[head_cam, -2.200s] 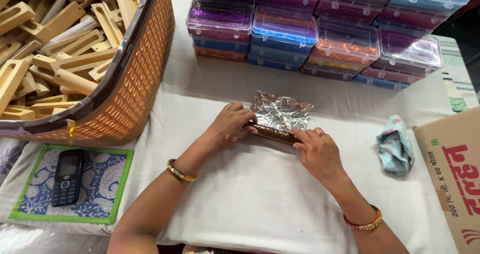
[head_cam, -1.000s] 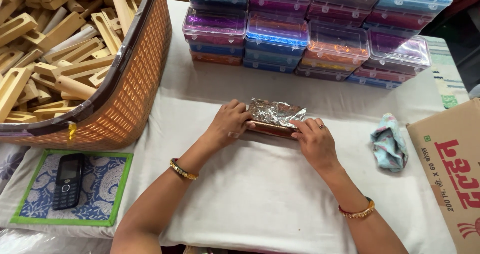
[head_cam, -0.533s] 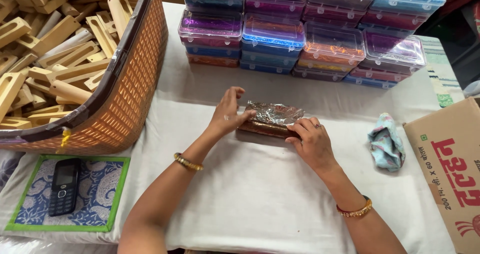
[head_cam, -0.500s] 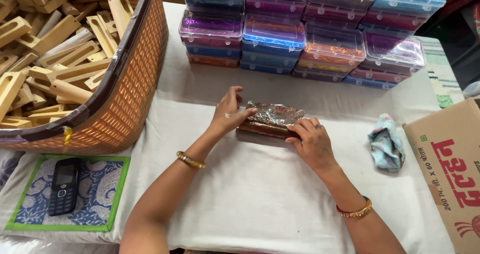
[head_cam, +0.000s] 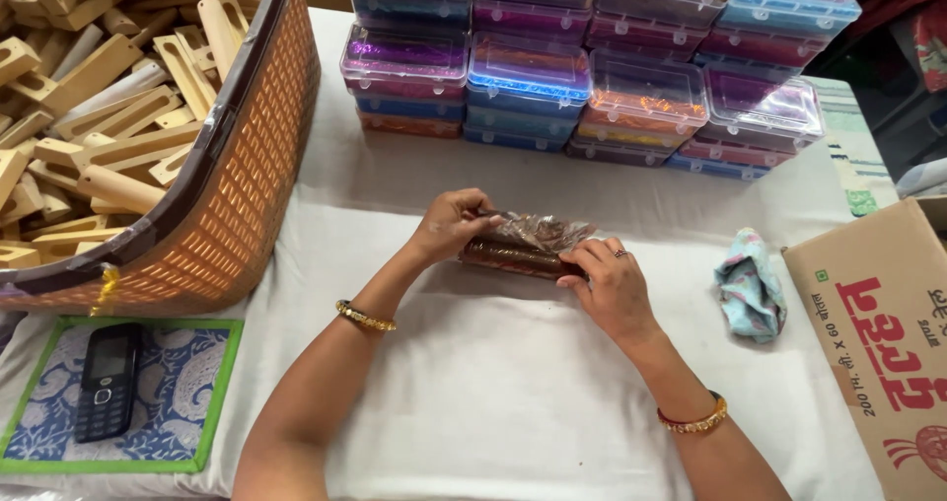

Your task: Wrapping wooden rollers in aluminum foil and placing them into plastic containers.

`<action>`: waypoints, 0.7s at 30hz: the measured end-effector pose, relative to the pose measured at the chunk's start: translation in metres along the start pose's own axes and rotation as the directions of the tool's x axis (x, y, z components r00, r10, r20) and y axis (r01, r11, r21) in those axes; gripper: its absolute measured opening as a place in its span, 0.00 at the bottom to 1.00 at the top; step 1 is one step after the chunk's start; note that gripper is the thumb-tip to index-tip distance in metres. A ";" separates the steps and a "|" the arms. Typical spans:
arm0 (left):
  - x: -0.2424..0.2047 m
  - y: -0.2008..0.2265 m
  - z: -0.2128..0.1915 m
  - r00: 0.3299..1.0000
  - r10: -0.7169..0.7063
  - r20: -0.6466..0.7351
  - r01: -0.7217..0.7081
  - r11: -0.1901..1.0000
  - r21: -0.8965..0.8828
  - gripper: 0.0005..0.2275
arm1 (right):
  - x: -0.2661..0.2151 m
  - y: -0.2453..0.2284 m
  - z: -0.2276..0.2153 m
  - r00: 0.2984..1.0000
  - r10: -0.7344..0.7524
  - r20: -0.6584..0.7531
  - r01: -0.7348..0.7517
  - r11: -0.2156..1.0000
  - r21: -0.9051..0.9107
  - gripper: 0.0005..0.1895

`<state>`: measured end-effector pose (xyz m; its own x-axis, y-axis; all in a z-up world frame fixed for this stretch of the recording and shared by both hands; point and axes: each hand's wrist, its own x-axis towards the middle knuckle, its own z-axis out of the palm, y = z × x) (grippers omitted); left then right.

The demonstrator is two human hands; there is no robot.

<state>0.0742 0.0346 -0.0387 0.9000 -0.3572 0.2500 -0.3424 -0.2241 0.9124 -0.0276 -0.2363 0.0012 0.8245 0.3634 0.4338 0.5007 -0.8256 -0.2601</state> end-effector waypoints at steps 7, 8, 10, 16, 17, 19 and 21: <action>-0.007 0.013 -0.002 0.961 -0.235 0.147 0.249 0.964 -0.090 0.26 | 0.002 -0.002 -0.002 1.000 -0.005 0.006 0.004 1.000 0.010 0.19; -0.007 0.012 0.000 0.973 -0.172 0.157 0.170 0.985 0.024 0.31 | 0.003 -0.003 -0.003 1.000 -0.011 -0.005 0.011 1.000 0.018 0.19; -0.010 0.017 0.002 0.962 -0.225 0.156 0.225 0.974 0.020 0.28 | 0.000 0.001 0.002 1.000 0.014 0.009 -0.014 1.000 0.015 0.20; -0.012 0.011 0.006 0.943 -0.279 0.179 0.283 0.959 0.002 0.19 | 0.006 0.024 0.012 0.978 0.187 -0.097 -0.150 0.941 0.304 0.41; -0.012 0.008 0.008 0.944 -0.269 0.189 0.274 0.962 -0.003 0.17 | 0.009 0.028 0.012 0.941 0.332 -0.068 -0.270 0.857 0.439 0.53; -0.012 0.004 0.010 0.943 -0.267 0.199 0.278 0.960 -0.029 0.17 | 0.018 0.040 0.016 0.924 0.382 0.013 -0.344 0.815 0.465 0.58; -0.013 0.004 0.010 0.941 -0.265 0.210 0.281 0.959 -0.048 0.16 | 0.027 0.044 0.015 0.898 0.430 0.090 -0.416 0.767 0.489 0.63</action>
<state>0.0586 0.0286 -0.0411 0.8809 -0.4673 -0.0749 -0.0624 -0.2716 0.9604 0.0204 -0.2563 -0.0113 0.9798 0.0107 0.1999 0.1699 -0.5728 -0.8019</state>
